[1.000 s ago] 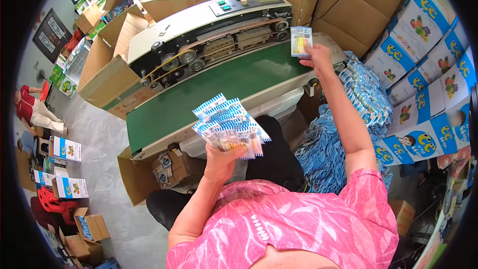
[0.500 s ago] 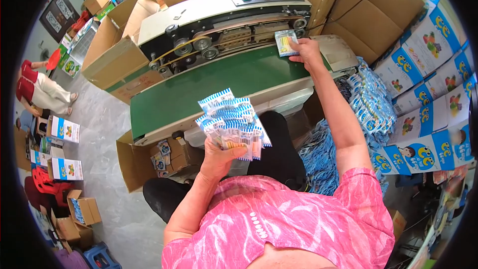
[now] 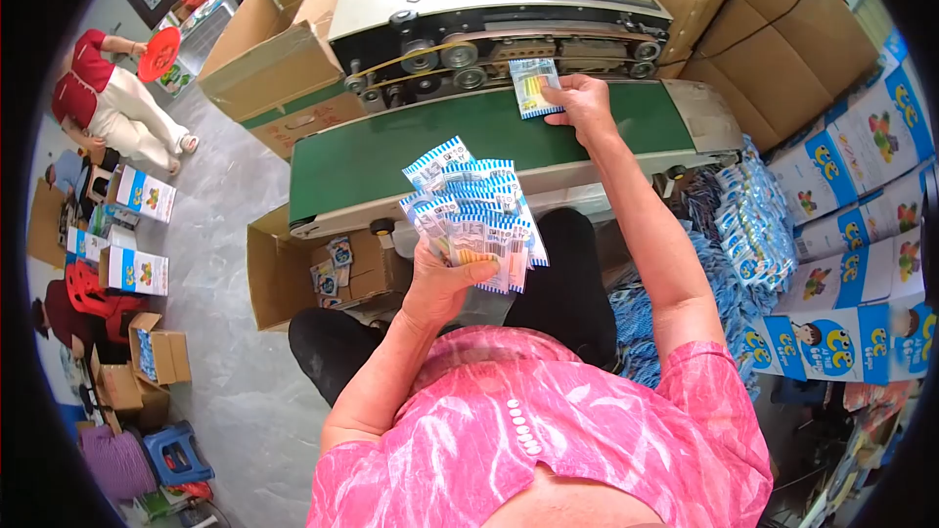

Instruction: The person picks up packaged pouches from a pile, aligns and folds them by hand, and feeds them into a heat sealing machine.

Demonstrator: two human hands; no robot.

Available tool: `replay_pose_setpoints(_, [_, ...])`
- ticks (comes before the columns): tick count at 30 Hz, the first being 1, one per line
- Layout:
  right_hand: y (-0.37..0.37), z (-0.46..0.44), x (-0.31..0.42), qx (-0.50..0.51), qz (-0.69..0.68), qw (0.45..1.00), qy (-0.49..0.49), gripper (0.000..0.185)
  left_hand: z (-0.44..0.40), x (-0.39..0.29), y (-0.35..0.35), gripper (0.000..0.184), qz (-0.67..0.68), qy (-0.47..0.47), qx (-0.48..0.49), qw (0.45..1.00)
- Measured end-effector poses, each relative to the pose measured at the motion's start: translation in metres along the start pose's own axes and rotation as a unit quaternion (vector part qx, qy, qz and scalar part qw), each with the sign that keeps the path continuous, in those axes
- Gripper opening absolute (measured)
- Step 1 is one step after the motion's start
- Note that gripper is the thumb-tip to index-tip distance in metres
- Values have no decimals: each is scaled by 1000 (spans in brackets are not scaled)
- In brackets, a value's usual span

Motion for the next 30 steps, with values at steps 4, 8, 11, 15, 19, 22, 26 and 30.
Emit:
replay_pose_setpoints(4, [31,12,5,35,-28,999,3,27,14,-14,-11,49,11,23,-25,999])
replay_pose_setpoints(8, [66,31,7,83,-58,995,24,25,35,-28,-31,50,8,39,-42,998])
replay_pose_setpoints(11, [86,44,8,126,-65,989,35,24,46,-38,-47,51,11,49,-68,996])
replay_pose_setpoints(15, [112,81,14,164,-72,983,42,22,53,-47,-61,53,24,75,-99,992])
replay_pose_setpoints(19, [126,123,23,202,-42,978,14,22,51,-56,-62,48,14,102,-122,987])
replay_pose_setpoints(22, [129,149,23,254,32,964,-76,14,46,-72,-44,44,-33,64,-104,992])
replay_pose_setpoints(26, [146,172,19,273,52,939,-201,9,47,-86,-40,58,-60,136,-151,977])
replay_pose_setpoints(30, [151,167,-5,344,-18,939,-10,24,48,-69,-74,59,-76,114,-120,983])
Point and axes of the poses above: each hand's wrist, its own z-axis away from the middle knuckle, its own y-axis out of the palm, x = y × z, the point moved 2 cm from there along -z, towards the middle knuckle, and after that the axes turned 5 degrees about y, right-handed, at the moved point
